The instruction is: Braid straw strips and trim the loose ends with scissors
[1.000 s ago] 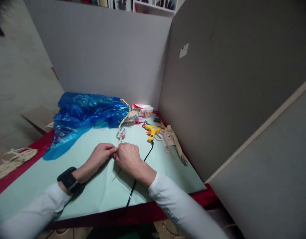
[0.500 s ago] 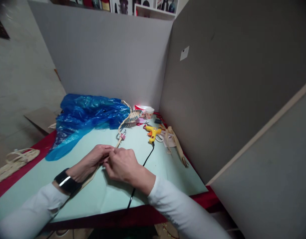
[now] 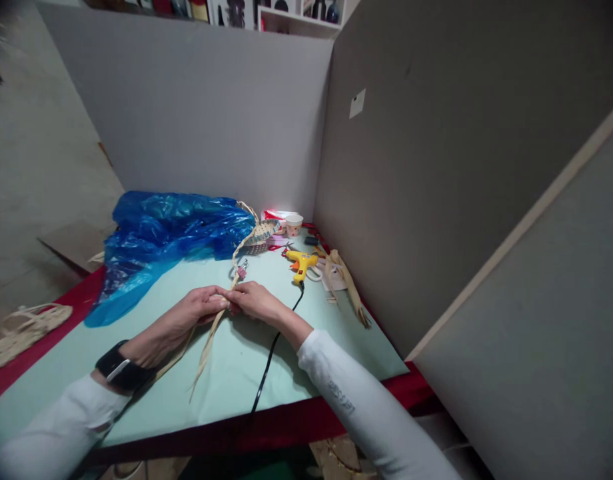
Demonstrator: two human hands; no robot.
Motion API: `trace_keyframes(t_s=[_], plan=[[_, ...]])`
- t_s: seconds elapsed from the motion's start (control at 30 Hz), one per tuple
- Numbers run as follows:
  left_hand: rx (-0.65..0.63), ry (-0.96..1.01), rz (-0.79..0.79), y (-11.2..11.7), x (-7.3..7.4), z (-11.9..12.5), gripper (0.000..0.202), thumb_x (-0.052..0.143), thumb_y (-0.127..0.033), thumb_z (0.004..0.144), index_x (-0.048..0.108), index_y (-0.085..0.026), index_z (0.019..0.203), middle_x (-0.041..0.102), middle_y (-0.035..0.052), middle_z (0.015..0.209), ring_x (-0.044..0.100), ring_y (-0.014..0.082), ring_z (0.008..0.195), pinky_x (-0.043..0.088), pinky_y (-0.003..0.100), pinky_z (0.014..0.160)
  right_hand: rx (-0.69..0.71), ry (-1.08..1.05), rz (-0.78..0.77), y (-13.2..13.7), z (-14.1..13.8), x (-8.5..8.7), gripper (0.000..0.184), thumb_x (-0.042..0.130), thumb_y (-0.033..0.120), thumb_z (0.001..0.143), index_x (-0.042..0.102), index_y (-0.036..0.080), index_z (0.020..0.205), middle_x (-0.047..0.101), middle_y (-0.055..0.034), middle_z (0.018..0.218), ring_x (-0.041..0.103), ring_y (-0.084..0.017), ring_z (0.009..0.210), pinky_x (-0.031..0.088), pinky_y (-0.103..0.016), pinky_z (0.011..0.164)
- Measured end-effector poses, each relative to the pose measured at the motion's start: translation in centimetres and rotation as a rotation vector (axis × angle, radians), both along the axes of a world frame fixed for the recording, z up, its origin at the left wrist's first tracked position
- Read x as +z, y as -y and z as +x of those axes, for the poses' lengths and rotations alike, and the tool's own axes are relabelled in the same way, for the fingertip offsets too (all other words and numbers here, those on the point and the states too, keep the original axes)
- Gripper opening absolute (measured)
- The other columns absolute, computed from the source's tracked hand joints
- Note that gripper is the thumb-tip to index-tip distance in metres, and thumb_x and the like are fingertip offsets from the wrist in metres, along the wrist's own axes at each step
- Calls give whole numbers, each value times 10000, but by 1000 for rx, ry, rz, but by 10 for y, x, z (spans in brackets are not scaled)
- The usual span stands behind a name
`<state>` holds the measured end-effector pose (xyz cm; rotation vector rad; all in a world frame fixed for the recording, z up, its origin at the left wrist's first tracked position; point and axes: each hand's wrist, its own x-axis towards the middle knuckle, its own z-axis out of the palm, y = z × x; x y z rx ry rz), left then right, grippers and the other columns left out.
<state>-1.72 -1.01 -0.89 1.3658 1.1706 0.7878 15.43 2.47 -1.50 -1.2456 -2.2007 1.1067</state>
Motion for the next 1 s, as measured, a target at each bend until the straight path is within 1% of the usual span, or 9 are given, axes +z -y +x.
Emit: trace_keyframes(t_s=[0.17,0.23,0.33,0.4,0.47,0.6,0.7,0.9,1.0], plan=[[11,9,-7,2,2,2,270,646,-316,951,646,-159,1171,695,75,1139,694,205,923,595,405,795,-3,-33,59,0,4,6,325,568,420,1003,657,136,873,651,9,790,641,-145,710,548,-314,694],[13,6,-13,2,3,2,258,647,-312,951,649,-156,1157,699,71,1119,695,199,903,597,395,780,25,-40,46,-1,6,7,328,563,413,1007,652,136,856,642,16,766,630,-135,678,543,-301,670],[14,3,-15,1,3,1,258,645,-312,952,647,-157,1157,698,70,1114,694,197,898,597,389,771,81,-31,-9,-3,10,7,265,584,379,1002,663,133,943,672,-3,842,646,-130,692,559,-293,657],[18,-4,-19,0,2,-1,275,642,-314,953,637,-160,1181,694,74,1132,694,201,908,597,394,777,92,-16,-33,-3,11,7,239,603,362,994,666,134,1028,692,-28,939,672,-148,763,580,-318,698],[24,-21,-28,-1,0,-2,290,639,-317,955,630,-163,1200,691,76,1142,694,202,908,598,395,776,73,-2,-37,-1,8,8,253,615,359,986,659,139,1104,695,-50,1038,687,-178,856,591,-358,760],[21,-72,-22,-3,-3,-3,296,635,-334,957,633,-163,1198,690,77,1142,693,204,912,599,398,776,-16,-3,-19,3,-1,7,308,623,355,979,628,158,1216,662,-85,1196,673,-224,1009,578,-430,861],[9,-113,6,-5,-5,-3,301,630,-346,959,634,-164,1199,690,80,1149,693,208,924,597,407,789,-76,-35,-36,2,-3,5,318,626,352,977,623,160,1231,654,-89,1220,669,-231,1027,577,-435,868],[-10,-242,136,-9,-13,-2,291,636,-335,956,638,-162,1190,696,77,1141,696,208,923,593,414,803,-131,-99,-118,3,0,-6,293,619,351,984,631,153,1199,674,-79,1151,685,-198,935,596,-383,791],[-25,-323,200,-12,-11,-6,273,644,-335,950,653,-161,1160,701,73,1131,695,212,932,589,418,814,-161,-122,-108,3,-1,-11,291,627,345,979,634,153,1197,674,-79,1154,684,-197,932,596,-377,784]])
